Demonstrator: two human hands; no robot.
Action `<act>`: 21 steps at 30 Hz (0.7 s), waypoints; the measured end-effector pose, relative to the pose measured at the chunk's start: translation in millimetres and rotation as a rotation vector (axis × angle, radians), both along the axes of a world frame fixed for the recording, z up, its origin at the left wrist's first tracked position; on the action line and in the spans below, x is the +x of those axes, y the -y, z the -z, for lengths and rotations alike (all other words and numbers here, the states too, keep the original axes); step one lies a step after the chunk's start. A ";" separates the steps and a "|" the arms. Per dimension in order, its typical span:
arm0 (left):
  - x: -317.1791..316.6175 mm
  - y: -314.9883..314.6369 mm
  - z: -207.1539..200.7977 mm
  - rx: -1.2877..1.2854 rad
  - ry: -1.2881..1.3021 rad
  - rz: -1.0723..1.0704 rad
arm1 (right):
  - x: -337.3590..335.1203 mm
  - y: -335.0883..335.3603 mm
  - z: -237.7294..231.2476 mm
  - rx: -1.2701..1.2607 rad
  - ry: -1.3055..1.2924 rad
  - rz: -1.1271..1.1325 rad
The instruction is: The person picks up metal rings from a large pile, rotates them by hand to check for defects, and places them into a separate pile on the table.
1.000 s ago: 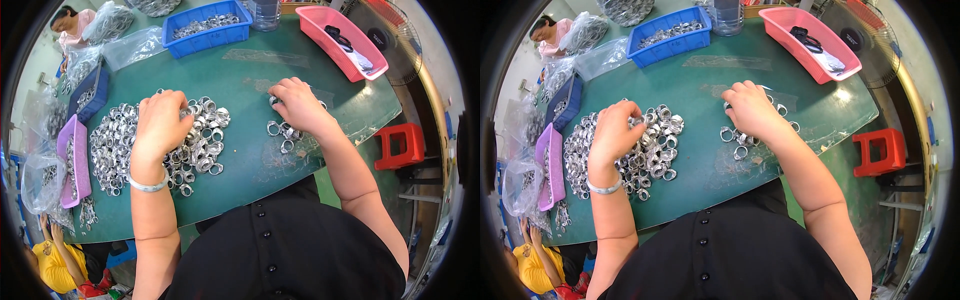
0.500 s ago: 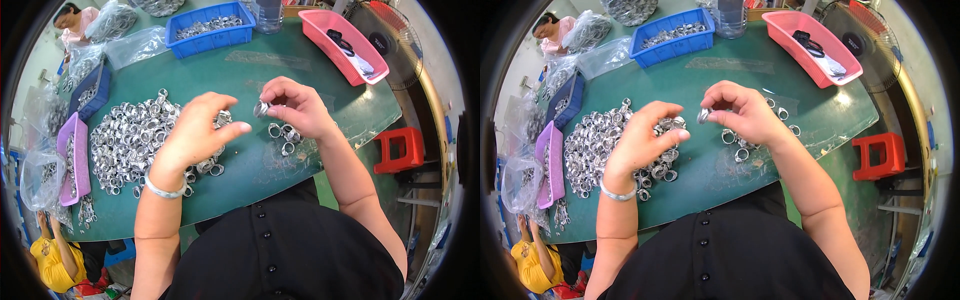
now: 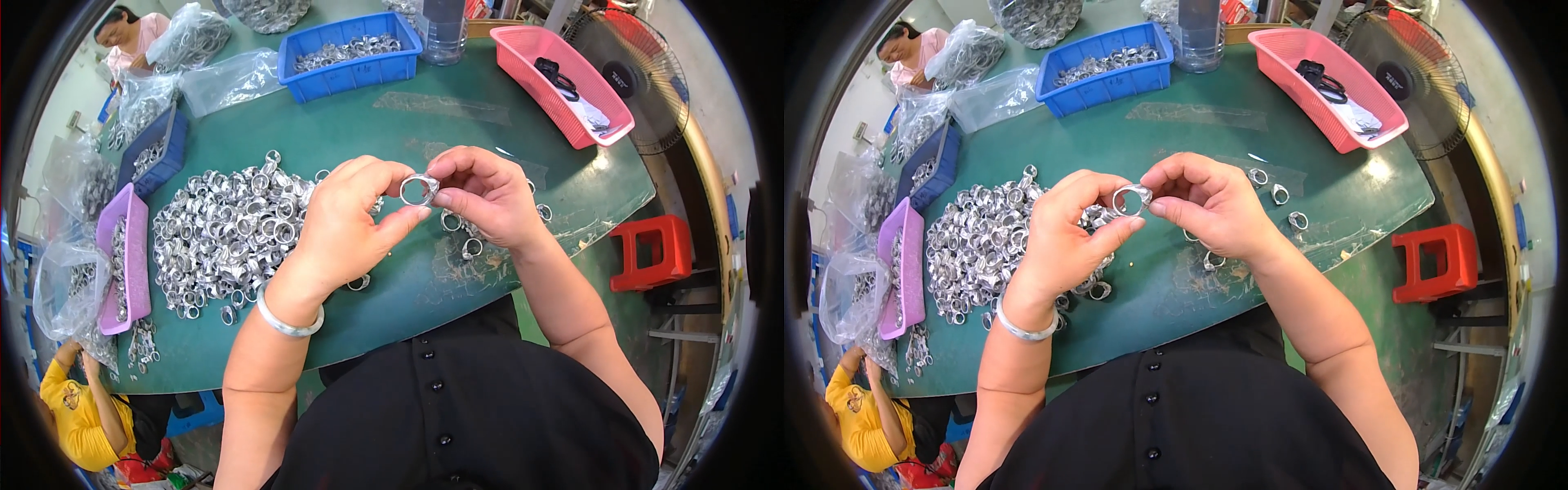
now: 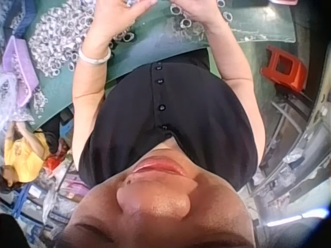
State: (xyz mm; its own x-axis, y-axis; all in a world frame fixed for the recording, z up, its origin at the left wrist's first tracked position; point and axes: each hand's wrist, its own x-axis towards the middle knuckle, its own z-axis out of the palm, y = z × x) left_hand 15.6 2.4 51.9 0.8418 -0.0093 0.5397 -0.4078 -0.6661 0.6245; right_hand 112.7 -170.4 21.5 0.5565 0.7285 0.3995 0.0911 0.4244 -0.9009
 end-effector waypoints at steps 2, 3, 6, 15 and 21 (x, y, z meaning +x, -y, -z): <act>-1.0 0.6 -2.3 0.006 -0.011 -0.003 | -1.4 0.3 -2.3 -0.018 -0.024 0.024; -1.1 0.8 -3.3 0.011 -0.022 -0.006 | -1.1 0.6 -2.5 -0.016 -0.023 0.026; -0.3 -0.8 -1.4 0.006 -0.022 0.009 | -0.7 0.8 -3.7 -0.048 -0.071 0.017; 1.3 -0.6 2.8 -0.041 -0.054 0.026 | -1.3 1.2 -1.5 -0.067 -0.148 0.010; 1.2 0.1 2.4 -0.073 -0.081 0.022 | -1.5 -0.2 1.0 -0.054 -0.162 0.019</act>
